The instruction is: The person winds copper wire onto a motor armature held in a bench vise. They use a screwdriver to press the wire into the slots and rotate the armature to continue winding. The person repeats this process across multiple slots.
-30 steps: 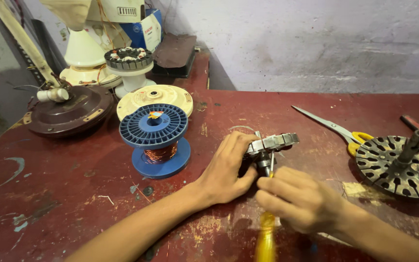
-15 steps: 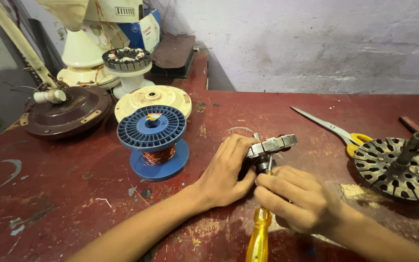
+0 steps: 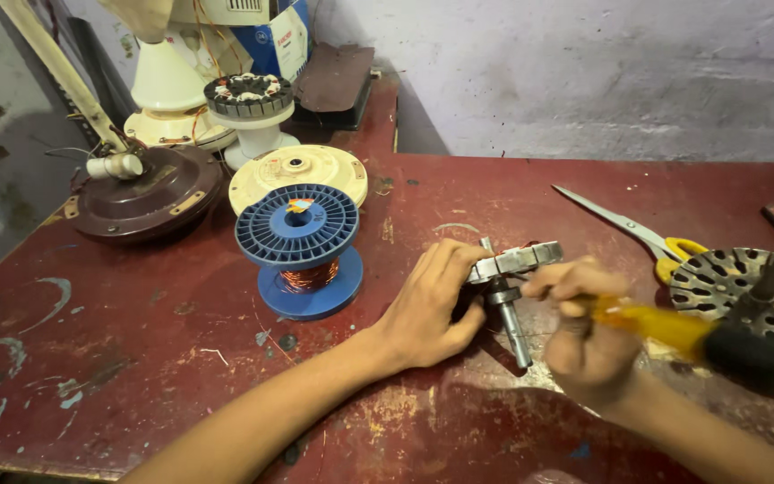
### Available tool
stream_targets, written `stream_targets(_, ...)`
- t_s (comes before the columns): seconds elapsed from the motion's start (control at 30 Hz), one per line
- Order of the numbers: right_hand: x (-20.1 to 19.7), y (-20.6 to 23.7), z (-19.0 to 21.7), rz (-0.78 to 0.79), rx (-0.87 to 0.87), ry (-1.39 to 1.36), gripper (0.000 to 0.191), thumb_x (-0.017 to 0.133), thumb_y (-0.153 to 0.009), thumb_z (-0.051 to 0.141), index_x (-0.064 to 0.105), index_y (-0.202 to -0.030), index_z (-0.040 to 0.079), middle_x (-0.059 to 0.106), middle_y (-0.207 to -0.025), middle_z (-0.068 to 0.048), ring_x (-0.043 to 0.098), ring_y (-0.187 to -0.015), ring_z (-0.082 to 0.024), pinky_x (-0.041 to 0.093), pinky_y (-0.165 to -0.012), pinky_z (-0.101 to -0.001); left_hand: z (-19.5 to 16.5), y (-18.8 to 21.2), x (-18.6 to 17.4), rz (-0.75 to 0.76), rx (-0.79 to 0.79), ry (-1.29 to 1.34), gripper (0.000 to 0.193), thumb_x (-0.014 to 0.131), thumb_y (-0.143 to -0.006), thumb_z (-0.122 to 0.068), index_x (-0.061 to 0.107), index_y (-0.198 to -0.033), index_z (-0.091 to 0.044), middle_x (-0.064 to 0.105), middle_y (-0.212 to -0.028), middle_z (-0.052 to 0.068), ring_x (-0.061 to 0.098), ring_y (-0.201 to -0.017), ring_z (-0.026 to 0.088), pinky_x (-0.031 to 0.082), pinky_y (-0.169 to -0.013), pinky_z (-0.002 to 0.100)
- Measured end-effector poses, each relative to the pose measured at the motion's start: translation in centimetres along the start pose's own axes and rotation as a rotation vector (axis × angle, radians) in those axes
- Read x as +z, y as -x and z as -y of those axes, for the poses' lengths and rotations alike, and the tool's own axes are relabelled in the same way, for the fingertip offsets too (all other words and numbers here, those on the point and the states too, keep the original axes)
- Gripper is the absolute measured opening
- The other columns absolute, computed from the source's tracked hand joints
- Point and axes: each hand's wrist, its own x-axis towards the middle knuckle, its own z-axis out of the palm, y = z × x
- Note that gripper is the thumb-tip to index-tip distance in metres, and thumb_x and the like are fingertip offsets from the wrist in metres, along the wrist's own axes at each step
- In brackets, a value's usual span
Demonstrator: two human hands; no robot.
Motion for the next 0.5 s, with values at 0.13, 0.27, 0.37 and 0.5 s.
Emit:
stream_targets(0.13, -0.1, -0.4, 0.0, 0.143, -0.139, 0.071, 0.011, 0.043, -0.112, 0.014, 0.04, -0.11, 0.004, 0.064, -0.093, -0.015, 0.065, -0.084, -0.018, 0.055, -0.075, -0.0308, 0.1, 0.0, 0.0, 0.012, -0.008, 0.0, 0.053, 0.066, -0.082, -0.005, 0.049, -0.132, -0.002, 0.053, -0.117, 0.019, 0.055, -0.109, 0.038, 0.046, -0.098, 0.045)
stream_targets(0.27, 0.8, 0.3, -0.4, -0.093, 0.084, -0.002, 0.01, 0.041, -0.109, 0.014, 0.043, -0.106, 0.006, 0.072, -0.089, -0.011, 0.053, -0.063, -0.005, 0.048, -0.06, -0.0216, 0.2, 0.1, -0.3, 0.027, -0.011, 0.011, 0.054, 0.066, -0.083, -0.005, 0.048, -0.133, -0.001, 0.053, -0.117, 0.02, 0.055, -0.109, 0.037, 0.046, -0.097, 0.045)
stream_targets(0.37, 1.3, 0.5, -0.8, -0.148, 0.045, -0.058, 0.014, 0.037, -0.115, 0.019, 0.04, -0.116, 0.005, 0.066, -0.098, -0.013, 0.063, -0.078, -0.012, 0.053, -0.069, -0.0246, 0.2, 0.1, -0.3, 0.022, -0.001, 0.013, 0.054, 0.066, -0.082, -0.004, 0.049, -0.133, -0.001, 0.054, -0.117, 0.02, 0.056, -0.109, 0.038, 0.046, -0.098, 0.045)
stream_targets(0.5, 1.6, -0.6, -0.4, -0.013, -0.029, -0.088, 0.012, 0.042, -0.114, 0.017, 0.043, -0.114, 0.005, 0.066, -0.095, -0.012, 0.065, -0.081, -0.015, 0.055, -0.07, -0.0261, 0.4, 0.2, -0.4, 0.014, -0.015, -0.002, 0.053, 0.066, -0.08, -0.002, 0.05, -0.131, -0.002, 0.054, -0.116, 0.02, 0.056, -0.109, 0.038, 0.047, -0.097, 0.045)
